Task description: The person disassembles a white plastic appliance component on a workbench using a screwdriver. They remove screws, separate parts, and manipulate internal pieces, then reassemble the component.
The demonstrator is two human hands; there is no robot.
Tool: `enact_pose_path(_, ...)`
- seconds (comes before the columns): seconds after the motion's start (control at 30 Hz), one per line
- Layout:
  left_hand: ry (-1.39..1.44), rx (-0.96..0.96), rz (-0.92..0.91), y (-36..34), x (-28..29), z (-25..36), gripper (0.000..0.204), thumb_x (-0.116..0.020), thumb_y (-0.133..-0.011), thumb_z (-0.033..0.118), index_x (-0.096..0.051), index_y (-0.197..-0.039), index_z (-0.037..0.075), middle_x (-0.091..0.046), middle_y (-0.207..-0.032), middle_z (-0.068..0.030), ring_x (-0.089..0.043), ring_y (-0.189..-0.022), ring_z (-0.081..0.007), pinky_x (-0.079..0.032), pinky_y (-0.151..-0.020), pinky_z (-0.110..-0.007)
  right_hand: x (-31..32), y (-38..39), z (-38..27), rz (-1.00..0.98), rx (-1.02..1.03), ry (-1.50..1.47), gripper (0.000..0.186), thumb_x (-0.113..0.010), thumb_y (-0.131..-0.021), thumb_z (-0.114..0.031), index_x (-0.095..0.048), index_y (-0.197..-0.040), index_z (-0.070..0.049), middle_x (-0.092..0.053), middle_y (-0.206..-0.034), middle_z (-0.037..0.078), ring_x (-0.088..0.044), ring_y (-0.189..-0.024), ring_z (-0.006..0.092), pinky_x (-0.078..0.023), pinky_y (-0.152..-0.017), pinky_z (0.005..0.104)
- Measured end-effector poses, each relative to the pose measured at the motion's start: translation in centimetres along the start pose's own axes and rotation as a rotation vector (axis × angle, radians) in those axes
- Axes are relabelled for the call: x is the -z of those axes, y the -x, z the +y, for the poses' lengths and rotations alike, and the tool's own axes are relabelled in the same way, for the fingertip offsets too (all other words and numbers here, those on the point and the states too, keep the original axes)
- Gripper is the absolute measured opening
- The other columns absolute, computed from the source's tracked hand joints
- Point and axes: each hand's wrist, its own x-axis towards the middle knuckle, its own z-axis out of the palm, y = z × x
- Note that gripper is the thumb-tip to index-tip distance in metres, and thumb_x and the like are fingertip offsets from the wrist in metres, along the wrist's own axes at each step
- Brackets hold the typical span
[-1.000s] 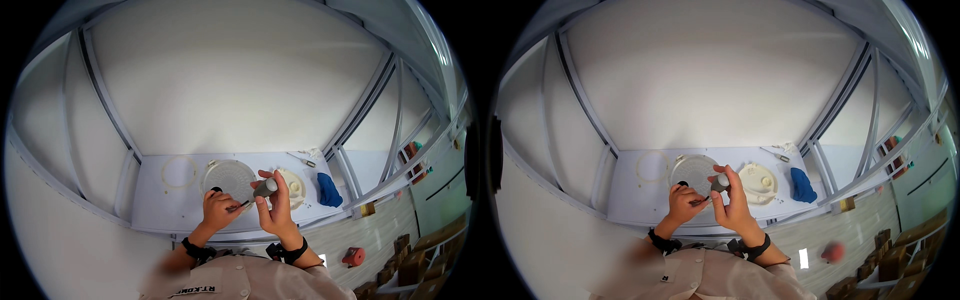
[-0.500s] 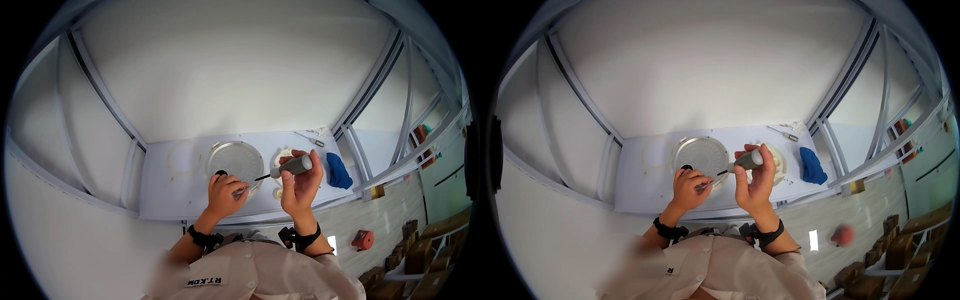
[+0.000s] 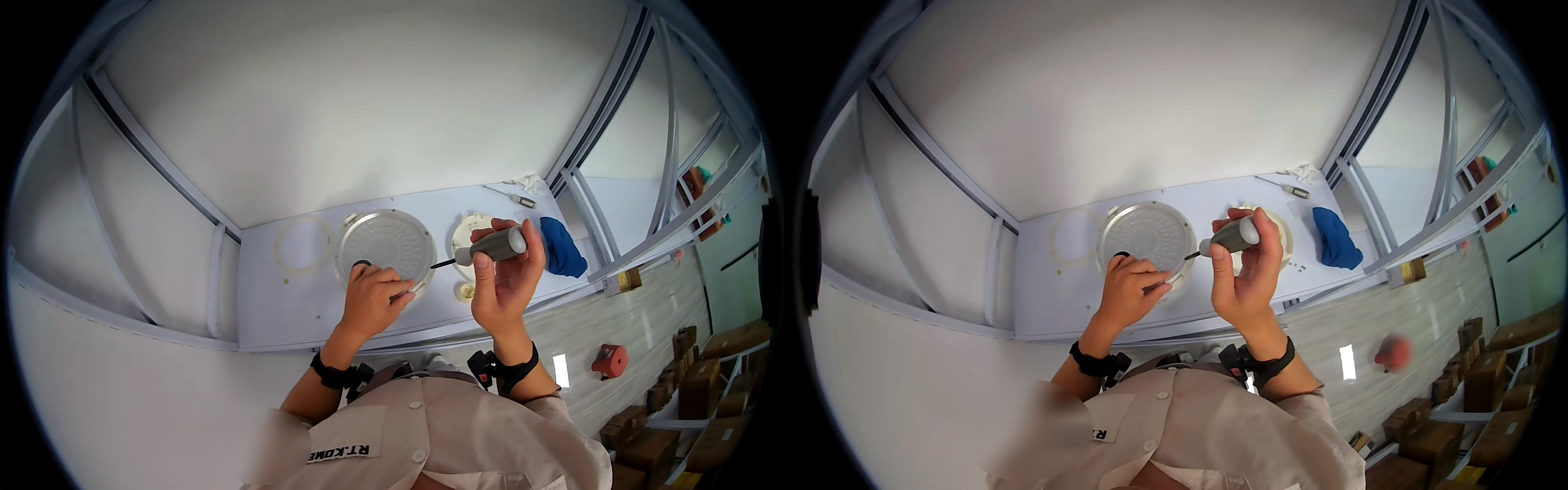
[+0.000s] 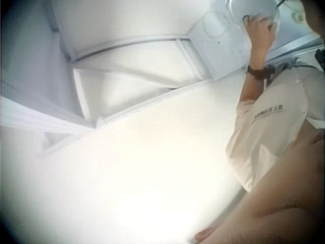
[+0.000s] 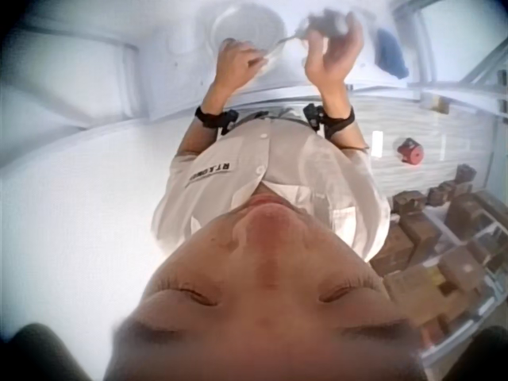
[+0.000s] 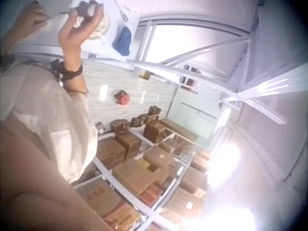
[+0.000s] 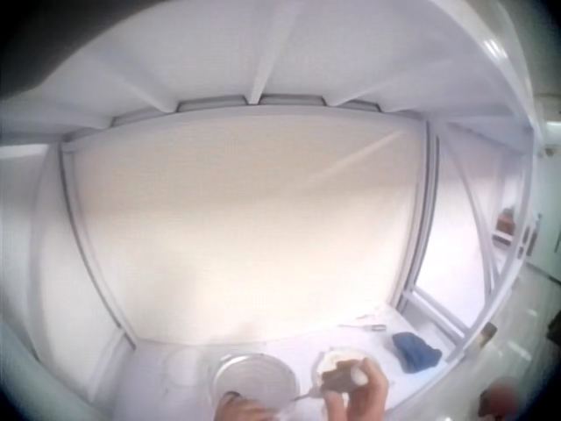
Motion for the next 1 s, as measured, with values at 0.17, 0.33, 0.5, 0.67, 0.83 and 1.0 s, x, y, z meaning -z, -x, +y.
enact_pose_path(0.17, 0.011, -0.020, -0.041, 0.5, 1.0, -0.3, 0.017, -0.085, -0.086, 0.024, -0.086, -0.101, 0.016, -0.070, -0.087, 0.0042, -0.061, -0.083, -0.0188, -0.038, -0.094, -0.037, -0.6, -0.1, 0.2, 0.018, 0.019, -0.003, 0.070, -0.065, -0.100, 0.005, -0.031, -0.161, -0.003, -0.054, -0.139, 0.024, -0.067, -0.113, 0.0308, -0.056, -0.098, 0.0428)
enact_pose_path(0.33, 0.039, -0.013, -0.123, 1.4, 2.5, -1.1, 0.016, -0.084, -0.086, 0.023, -0.086, -0.102, 0.018, -0.068, -0.088, 0.0050, -0.059, -0.089, -0.0178, -0.036, -0.097, -0.038, -1.4, -0.2, 0.4, -0.008, 0.038, -0.005, 0.069, -0.066, -0.100, 0.004, -0.032, -0.160, -0.002, -0.055, -0.137, 0.025, -0.067, -0.111, 0.0301, -0.057, -0.097, 0.0422)
enact_pose_path(0.5, 0.001, -0.021, -0.106, 2.5, 4.3, -1.5, 0.014, -0.083, -0.088, 0.020, -0.085, -0.101, 0.018, -0.067, -0.095, 0.0051, -0.058, -0.099, -0.0172, -0.032, -0.105, -0.044, -2.9, -0.5, 1.0, -0.024, 0.068, -0.046, 0.068, -0.066, -0.100, 0.003, -0.032, -0.160, -0.002, -0.055, -0.136, 0.026, -0.068, -0.108, 0.0288, -0.058, -0.093, 0.0413)
enact_pose_path(0.67, -0.062, 0.001, -0.044, 3.9, 5.3, -2.6, 0.014, -0.083, -0.085, 0.014, -0.085, -0.098, 0.018, -0.064, -0.098, 0.0030, -0.057, -0.105, -0.0201, -0.030, -0.107, -0.045, -4.1, -0.8, 1.1, -0.042, 0.071, -0.097, 0.069, -0.066, -0.100, 0.003, -0.032, -0.160, -0.002, -0.056, -0.134, 0.026, -0.068, -0.106, 0.0279, -0.057, -0.092, 0.0408)
enact_pose_path(0.83, -0.039, 0.020, -0.002, 4.3, 6.1, -2.4, 0.020, -0.083, -0.077, 0.008, -0.084, -0.097, 0.015, -0.061, -0.101, -0.0018, -0.055, -0.107, -0.0245, -0.036, -0.104, -0.043, -4.9, -0.8, 1.1, -0.049, 0.042, -0.131, 0.069, -0.066, -0.100, 0.003, -0.032, -0.160, -0.002, -0.057, -0.133, 0.025, -0.068, -0.105, 0.0279, -0.056, -0.093, 0.0416)
enact_pose_path(1.0, -0.016, 0.000, 0.037, 3.3, 5.8, -1.3, 0.026, -0.080, -0.073, 0.008, -0.082, -0.099, 0.014, -0.060, -0.103, -0.0033, -0.056, -0.107, -0.0262, -0.040, -0.100, -0.042, -5.2, -0.9, 1.4, -0.053, 0.044, -0.141, 0.070, -0.066, -0.100, 0.004, -0.031, -0.160, -0.002, -0.057, -0.133, 0.025, -0.067, -0.106, 0.0282, -0.056, -0.093, 0.0421)
